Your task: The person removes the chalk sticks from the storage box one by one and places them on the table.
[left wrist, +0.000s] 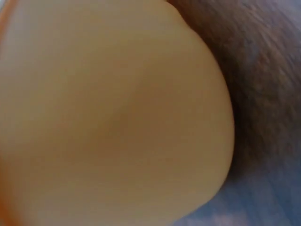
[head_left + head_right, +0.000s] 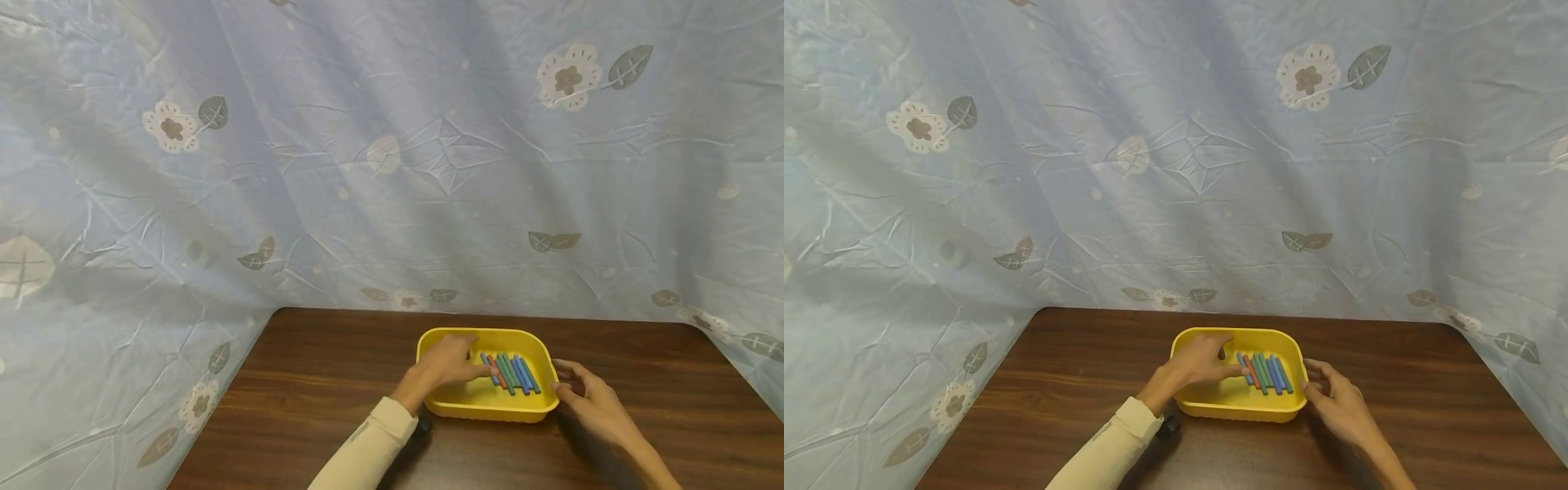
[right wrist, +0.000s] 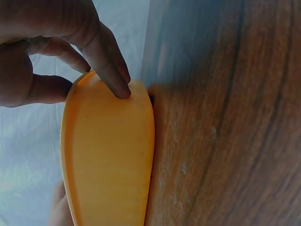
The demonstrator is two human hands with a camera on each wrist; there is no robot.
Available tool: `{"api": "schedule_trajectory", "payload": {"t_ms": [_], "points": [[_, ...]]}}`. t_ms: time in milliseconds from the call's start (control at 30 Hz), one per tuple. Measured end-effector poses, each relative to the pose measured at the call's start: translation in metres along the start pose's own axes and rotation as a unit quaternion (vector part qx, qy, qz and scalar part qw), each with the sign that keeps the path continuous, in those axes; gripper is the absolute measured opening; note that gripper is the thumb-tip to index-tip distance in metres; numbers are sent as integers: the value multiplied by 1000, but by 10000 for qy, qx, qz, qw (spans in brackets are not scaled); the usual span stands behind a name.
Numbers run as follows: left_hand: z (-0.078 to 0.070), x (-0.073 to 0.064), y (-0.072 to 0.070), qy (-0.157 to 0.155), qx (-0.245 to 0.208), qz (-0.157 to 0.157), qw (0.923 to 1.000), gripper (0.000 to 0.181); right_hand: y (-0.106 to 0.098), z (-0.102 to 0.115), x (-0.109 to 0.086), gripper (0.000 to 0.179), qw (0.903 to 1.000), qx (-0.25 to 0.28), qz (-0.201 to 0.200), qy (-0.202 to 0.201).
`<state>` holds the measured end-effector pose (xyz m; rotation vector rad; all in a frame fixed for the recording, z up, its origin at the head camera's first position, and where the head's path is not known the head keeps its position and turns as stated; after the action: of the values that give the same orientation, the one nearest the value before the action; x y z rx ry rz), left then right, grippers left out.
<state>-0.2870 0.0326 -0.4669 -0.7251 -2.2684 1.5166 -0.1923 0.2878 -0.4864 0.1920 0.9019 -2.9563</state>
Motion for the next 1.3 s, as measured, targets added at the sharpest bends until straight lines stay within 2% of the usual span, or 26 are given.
{"api": "schedule_trajectory", "payload": {"t_ms": [233,400,500,733,1300], "points": [[1,6,9,-335,-102,207,9992,83,0,0,0,60,10000,-82,-39,-36],[1,10,15,-404,-88,276,9988,81,0,0,0,60,9999,-91,-27,-37],[-1,13,18,-406,24,265,9988,77,-1,0,0,59,9999,-108,-32,-29],[-3,18,25,-571,82,150,9982,55,-1,-1,0,60,10000,-74,29,34],[-5,19,34,-819,309,-26,9962,55,0,0,1,61,9999,-75,77,71]]}}
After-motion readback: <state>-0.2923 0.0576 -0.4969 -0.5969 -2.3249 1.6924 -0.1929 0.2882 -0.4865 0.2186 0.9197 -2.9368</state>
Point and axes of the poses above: each hand's wrist, its own x-axis towards the middle knuckle, its own y-axis out of the palm, z = x × y, the point moved 3 cm from there along x, towards the middle knuckle, and after that the axes turned 3 degrees about y, right-handed, at the moved point
